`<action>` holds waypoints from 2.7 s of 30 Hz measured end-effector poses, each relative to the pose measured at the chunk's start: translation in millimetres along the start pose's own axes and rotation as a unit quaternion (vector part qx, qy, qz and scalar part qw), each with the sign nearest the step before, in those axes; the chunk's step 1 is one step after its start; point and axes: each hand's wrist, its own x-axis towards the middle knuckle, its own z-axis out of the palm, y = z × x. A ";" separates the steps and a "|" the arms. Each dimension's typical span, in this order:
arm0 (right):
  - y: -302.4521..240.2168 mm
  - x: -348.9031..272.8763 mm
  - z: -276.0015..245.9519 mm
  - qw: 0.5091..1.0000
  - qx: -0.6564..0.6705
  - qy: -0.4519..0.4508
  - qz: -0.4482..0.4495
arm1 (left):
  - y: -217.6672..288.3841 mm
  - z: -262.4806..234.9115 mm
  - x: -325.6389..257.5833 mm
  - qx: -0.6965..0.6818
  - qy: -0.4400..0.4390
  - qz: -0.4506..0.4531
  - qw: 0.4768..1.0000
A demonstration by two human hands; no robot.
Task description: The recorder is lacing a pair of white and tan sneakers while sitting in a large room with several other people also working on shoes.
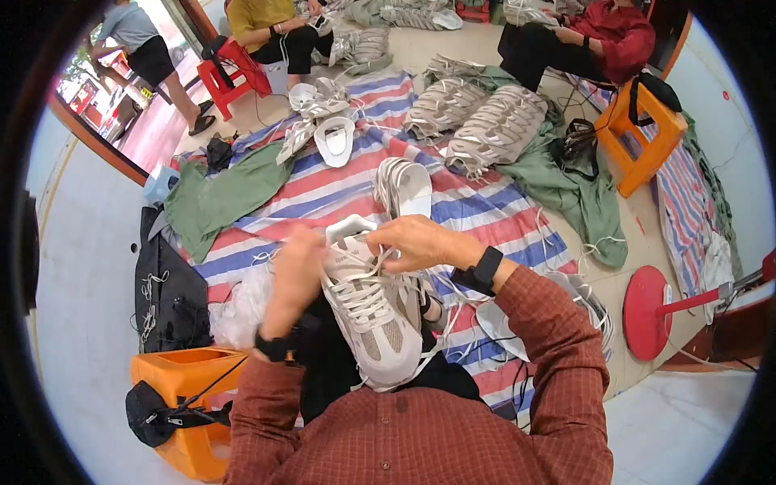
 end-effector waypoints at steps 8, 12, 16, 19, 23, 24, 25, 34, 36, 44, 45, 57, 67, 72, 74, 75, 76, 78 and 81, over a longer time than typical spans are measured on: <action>7.5 11.6 6.8 0.999 0.046 -0.021 0.005 | -141.9 -111.3 -104.1 0.258 0.039 -0.369 0.892; 2.6 13.6 6.0 0.997 0.059 -0.040 0.036 | -121.3 -69.5 -110.4 0.009 -0.021 -0.293 0.956; -12.4 -9.1 -0.9 0.983 -0.047 0.161 -0.070 | -65.7 -23.2 -72.6 -0.203 0.025 -0.270 0.941; -21.8 -34.4 5.6 0.976 -0.101 0.190 -0.028 | -30.7 -9.4 -51.7 -0.231 0.025 -0.204 0.951; -23.9 -41.1 33.7 0.979 -0.128 0.154 0.034 | -11.0 -9.2 -41.8 -0.258 -0.047 -0.207 0.943; -23.1 -40.7 37.4 0.983 -0.107 0.145 0.033 | -10.5 -11.8 -42.7 -0.249 -0.031 -0.196 0.948; -22.2 -39.7 39.6 0.987 -0.082 0.132 0.045 | -11.1 -15.5 -45.0 -0.385 -0.008 -0.260 0.885; -26.2 -21.8 42.8 0.986 0.047 0.156 0.028 | -66.5 -74.7 -90.6 -0.643 0.325 -0.368 0.588; -28.3 -17.4 49.2 0.981 0.058 0.185 0.016 | -73.1 -73.5 -103.6 -0.634 0.314 -0.375 0.599; -27.8 -12.2 49.4 0.976 0.031 0.212 0.043 | -59.4 -39.8 -95.4 -0.196 0.038 -0.322 0.925; -27.5 -12.0 49.9 0.977 -0.002 0.214 0.016 | -52.7 -35.6 -89.2 -0.195 0.041 -0.321 0.926; -33.3 -8.8 58.1 0.982 0.050 0.182 0.026 | 7.3 -29.0 -45.5 -0.161 0.078 -0.203 0.963; -42.2 -10.9 45.9 0.985 -0.049 0.154 -0.055 | 10.9 -16.4 -46.4 -0.274 0.064 -0.227 0.932; -41.8 -7.6 42.4 0.981 -0.108 0.152 -0.059 | 12.0 -14.4 -48.3 -0.264 0.053 -0.221 0.937; -41.7 -10.8 46.2 0.968 -0.155 0.198 0.027 | 11.9 -14.7 -49.1 -0.280 0.025 -0.265 0.922; -41.2 -11.4 50.2 0.969 -0.151 0.195 0.019 | 12.1 -14.8 -49.4 -0.274 0.037 -0.249 0.928; -40.8 -10.8 55.8 0.959 -0.166 0.227 0.040 | 12.2 -14.7 -49.3 -0.278 0.031 -0.257 0.925; -40.3 -8.5 67.3 0.946 -0.181 0.261 0.061 | 12.4 -14.8 -49.6 -0.283 0.025 -0.263 0.922; -42.8 -8.2 75.8 0.932 -0.169 0.320 0.024 | 10.3 -14.5 -51.6 -0.276 0.035 -0.252 0.927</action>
